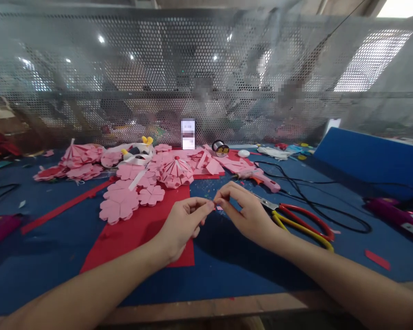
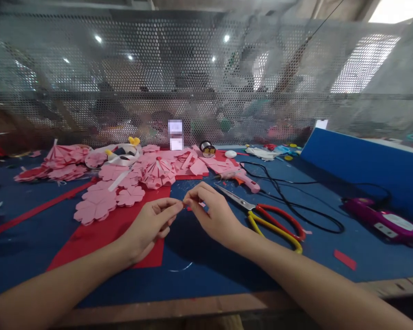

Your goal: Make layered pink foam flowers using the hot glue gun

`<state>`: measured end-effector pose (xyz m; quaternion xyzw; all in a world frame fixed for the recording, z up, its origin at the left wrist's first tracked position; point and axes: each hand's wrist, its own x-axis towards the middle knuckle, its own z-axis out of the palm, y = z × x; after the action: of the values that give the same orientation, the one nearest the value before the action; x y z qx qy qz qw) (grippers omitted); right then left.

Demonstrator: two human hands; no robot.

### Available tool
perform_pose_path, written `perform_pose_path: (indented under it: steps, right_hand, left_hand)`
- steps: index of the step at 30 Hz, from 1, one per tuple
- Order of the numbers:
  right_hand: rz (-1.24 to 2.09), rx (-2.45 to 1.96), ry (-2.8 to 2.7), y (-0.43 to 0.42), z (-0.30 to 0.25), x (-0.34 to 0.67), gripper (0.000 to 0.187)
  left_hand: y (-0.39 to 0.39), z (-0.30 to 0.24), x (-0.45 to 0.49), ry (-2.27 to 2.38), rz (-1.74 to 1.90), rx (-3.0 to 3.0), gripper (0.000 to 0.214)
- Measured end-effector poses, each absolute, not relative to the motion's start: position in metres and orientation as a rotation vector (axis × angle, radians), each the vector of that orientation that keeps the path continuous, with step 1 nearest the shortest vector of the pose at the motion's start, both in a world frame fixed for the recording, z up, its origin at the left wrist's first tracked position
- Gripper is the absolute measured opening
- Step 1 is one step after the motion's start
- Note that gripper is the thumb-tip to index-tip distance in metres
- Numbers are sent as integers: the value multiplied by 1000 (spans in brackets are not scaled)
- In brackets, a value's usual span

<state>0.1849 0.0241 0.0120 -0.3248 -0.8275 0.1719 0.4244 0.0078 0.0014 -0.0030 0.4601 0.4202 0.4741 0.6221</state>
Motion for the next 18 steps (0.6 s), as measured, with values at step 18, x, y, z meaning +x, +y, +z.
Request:
perform_pose_path:
  steps: [18]
  right_hand:
    - [477, -722, -2135, 19, 11, 190, 41]
  left_hand:
    - [2, -8, 7, 1024, 1167, 1096, 30]
